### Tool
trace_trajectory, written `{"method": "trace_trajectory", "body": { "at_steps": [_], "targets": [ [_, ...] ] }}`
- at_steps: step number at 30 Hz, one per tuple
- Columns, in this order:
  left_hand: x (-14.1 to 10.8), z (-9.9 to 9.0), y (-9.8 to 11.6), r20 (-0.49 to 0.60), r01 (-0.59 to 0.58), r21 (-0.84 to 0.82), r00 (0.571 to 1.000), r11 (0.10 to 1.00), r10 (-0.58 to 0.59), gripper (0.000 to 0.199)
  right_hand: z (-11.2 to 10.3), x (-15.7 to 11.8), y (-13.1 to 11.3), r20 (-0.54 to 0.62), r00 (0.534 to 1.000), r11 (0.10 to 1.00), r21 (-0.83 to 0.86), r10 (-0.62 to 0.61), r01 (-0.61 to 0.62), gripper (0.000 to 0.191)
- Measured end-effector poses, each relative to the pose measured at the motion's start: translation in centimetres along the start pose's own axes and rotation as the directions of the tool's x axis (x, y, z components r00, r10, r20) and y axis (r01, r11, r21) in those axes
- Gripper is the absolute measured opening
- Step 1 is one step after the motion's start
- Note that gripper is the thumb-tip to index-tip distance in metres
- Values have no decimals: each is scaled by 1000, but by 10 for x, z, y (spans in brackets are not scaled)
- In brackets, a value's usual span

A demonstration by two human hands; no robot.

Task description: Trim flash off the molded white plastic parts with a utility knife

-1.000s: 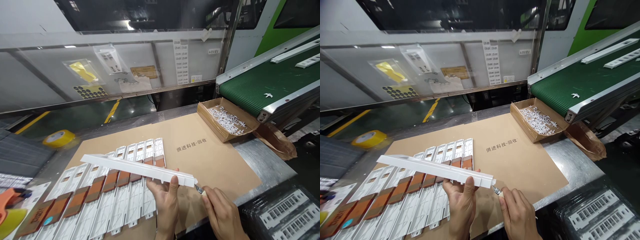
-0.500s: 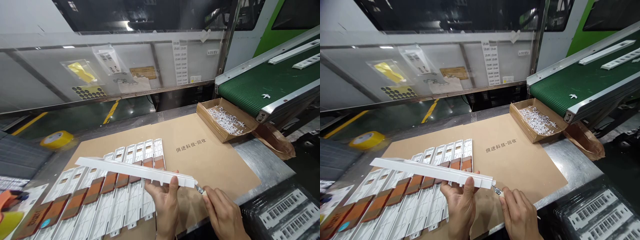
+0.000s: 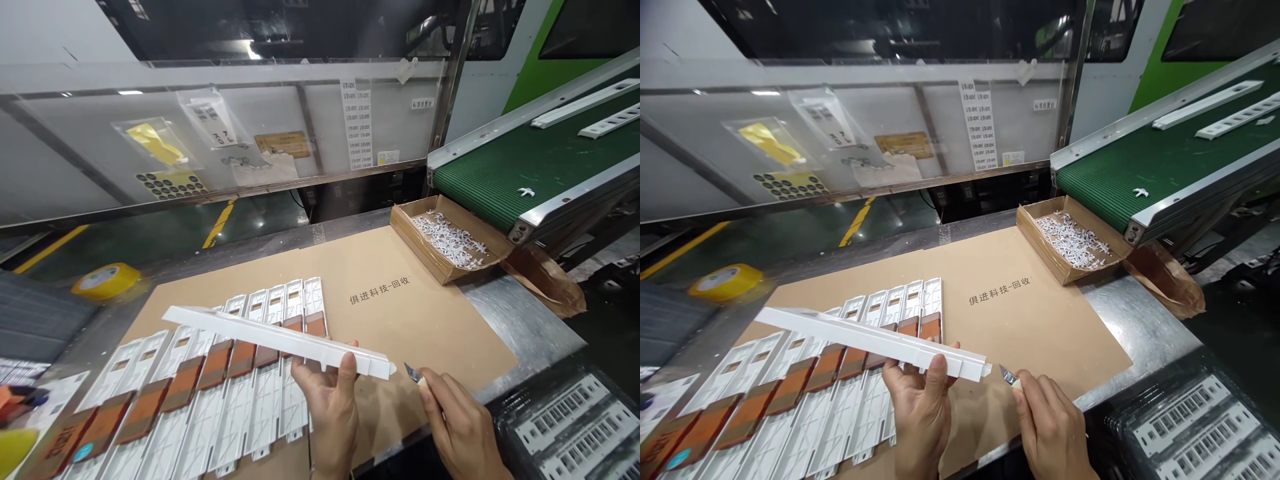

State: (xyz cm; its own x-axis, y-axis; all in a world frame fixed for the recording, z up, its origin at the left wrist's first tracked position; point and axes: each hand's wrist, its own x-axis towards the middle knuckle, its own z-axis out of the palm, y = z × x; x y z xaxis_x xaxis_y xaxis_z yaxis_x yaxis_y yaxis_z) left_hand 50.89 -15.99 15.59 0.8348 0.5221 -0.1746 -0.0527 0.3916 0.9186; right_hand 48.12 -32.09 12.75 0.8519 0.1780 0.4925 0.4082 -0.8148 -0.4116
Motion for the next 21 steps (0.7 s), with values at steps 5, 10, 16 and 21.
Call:
{"method": "trace_trajectory", "body": {
  "at_steps": [5,10,16,21],
  "targets": [
    [-1,4,4,-13,56,-15,998,998,-56,74,1,-2,1,50,998,993,109,45,-50,24],
    [-4,-5,-3,166,402,-193,912,895,-374,68,-2,-4,23,71,970,951,193,232,-241,28],
    [-21,-24,-80,363,579,-31,766,814,-531,56,-4,-8,45,121,870,846,201,479,-494,38],
    [-41,-42,-146,169,136,231,969,963,-177,67,8,-14,61,129,874,847,218,468,-485,39]
  ]
}}
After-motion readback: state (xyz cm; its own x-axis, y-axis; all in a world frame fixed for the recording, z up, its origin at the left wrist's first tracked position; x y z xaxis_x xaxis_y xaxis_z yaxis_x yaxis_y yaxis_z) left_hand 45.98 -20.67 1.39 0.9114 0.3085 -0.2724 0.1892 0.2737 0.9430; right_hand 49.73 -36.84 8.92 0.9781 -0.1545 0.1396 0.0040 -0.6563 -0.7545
